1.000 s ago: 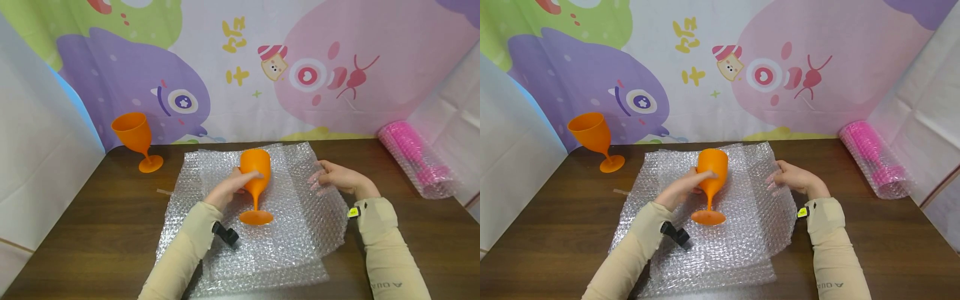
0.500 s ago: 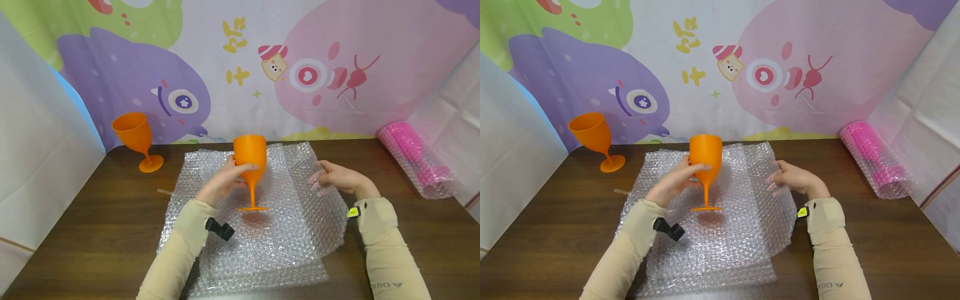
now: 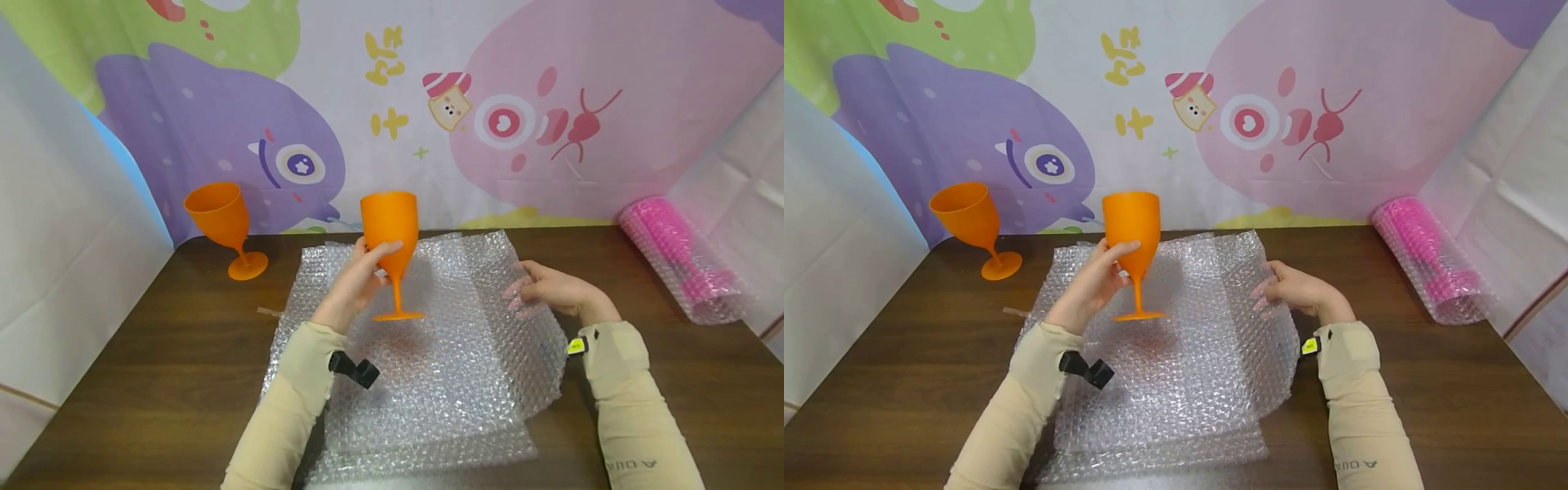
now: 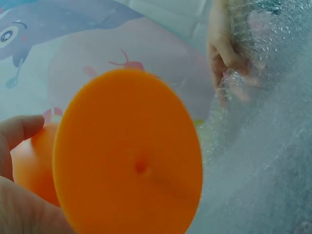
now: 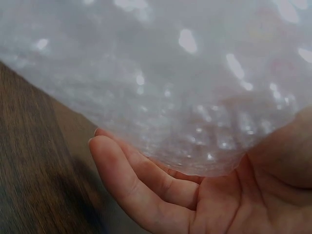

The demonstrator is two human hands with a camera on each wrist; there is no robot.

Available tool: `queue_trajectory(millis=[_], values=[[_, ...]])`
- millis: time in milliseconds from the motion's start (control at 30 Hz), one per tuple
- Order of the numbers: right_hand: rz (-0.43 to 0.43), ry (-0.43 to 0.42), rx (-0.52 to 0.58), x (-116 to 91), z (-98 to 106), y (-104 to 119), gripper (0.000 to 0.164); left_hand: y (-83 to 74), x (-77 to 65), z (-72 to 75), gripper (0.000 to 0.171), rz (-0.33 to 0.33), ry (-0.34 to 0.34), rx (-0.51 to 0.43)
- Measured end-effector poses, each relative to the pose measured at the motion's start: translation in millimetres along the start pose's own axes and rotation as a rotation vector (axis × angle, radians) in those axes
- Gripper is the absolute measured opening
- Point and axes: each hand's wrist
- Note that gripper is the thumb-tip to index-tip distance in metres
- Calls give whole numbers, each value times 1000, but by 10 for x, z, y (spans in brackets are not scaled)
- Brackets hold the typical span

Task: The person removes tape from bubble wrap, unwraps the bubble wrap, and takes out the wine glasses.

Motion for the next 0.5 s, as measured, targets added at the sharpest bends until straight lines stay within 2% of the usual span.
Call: queue_trajectory(millis=[233, 500], values=[[1, 0, -7, -5, 0, 22, 72, -99, -25, 14, 53, -71, -61, -30], [1, -1, 3, -2, -4, 16, 70, -243, -71, 84, 49, -158, -88, -73]])
Point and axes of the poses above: each hand's wrist, its own x-axis towards the middle knuckle, its own z-axis out of the back of the hand, y = z × x, and after that the axes turned 11 degrees about -y, right-handed
